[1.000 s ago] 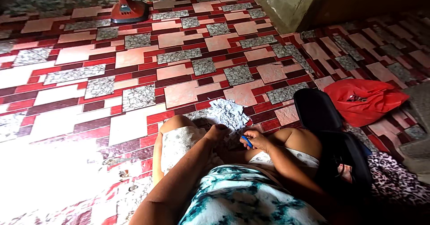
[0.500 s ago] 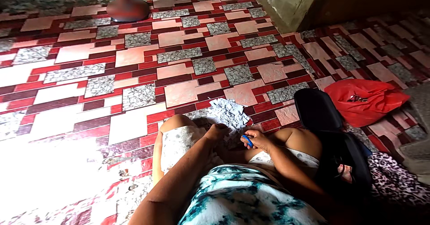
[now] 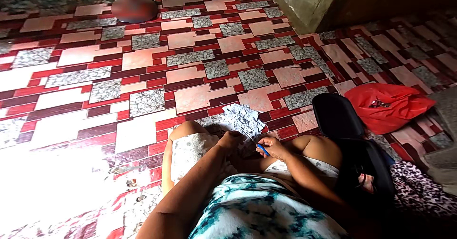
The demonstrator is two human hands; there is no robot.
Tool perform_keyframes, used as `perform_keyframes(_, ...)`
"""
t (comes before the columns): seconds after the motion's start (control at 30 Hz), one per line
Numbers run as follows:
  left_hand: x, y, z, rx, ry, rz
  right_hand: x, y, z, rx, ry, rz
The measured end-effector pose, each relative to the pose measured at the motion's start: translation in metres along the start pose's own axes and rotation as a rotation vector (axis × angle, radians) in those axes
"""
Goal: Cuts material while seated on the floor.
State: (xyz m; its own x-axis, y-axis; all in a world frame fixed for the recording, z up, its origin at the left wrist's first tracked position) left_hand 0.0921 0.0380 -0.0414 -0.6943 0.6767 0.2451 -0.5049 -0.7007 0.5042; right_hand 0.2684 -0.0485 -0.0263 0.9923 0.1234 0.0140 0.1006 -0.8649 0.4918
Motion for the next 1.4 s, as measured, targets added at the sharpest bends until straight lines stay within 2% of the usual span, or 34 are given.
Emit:
perform_keyframes(0.23, 0.001, 0.002, 0.001, 0.014, 0.050, 0.016, -0.002, 0.003, -0.002, -0.093, 0.021, -0.055)
perform_keyframes(0.4, -0.005, 0.000, -0.003, 0.013, 0.101, -0.023, -0.004, 0.002, 0.000, -0.073, 0.048, -0.077)
perform_keyframes(0.67, -0.005, -0.004, -0.003, 0.004, 0.088, -0.029, 0.000, 0.000, 0.001, -0.026, 0.009, -0.042)
perform_keyframes(0.93, 0.000, 0.006, -0.003, 0.088, 0.090, -0.044, 0.006, 0.002, -0.002, 0.012, -0.066, 0.058)
perform_keyframes(1.17, 0.002, 0.005, -0.005, 0.125, 0.123, -0.024, 0.005, 0.004, -0.003, -0.096, -0.028, 0.023)
perform_keyframes(1.4, 0.001, 0.005, -0.004, 0.112, 0.125, -0.017, 0.005, 0.002, -0.001, -0.078, -0.025, 0.018)
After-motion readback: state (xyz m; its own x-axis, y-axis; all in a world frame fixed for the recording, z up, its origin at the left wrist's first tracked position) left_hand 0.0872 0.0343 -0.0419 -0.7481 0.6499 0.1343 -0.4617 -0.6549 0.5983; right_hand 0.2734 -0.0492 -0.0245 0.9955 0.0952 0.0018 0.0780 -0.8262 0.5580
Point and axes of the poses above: each hand's wrist, its own y-axis away from the middle knuckle, its own x-axis out of the back of the hand, z = x × y, the point moved 6 cm from there along -y, towards the middle knuckle, and after that the axes turned 11 degrees about -y, right-handed, at the moved point
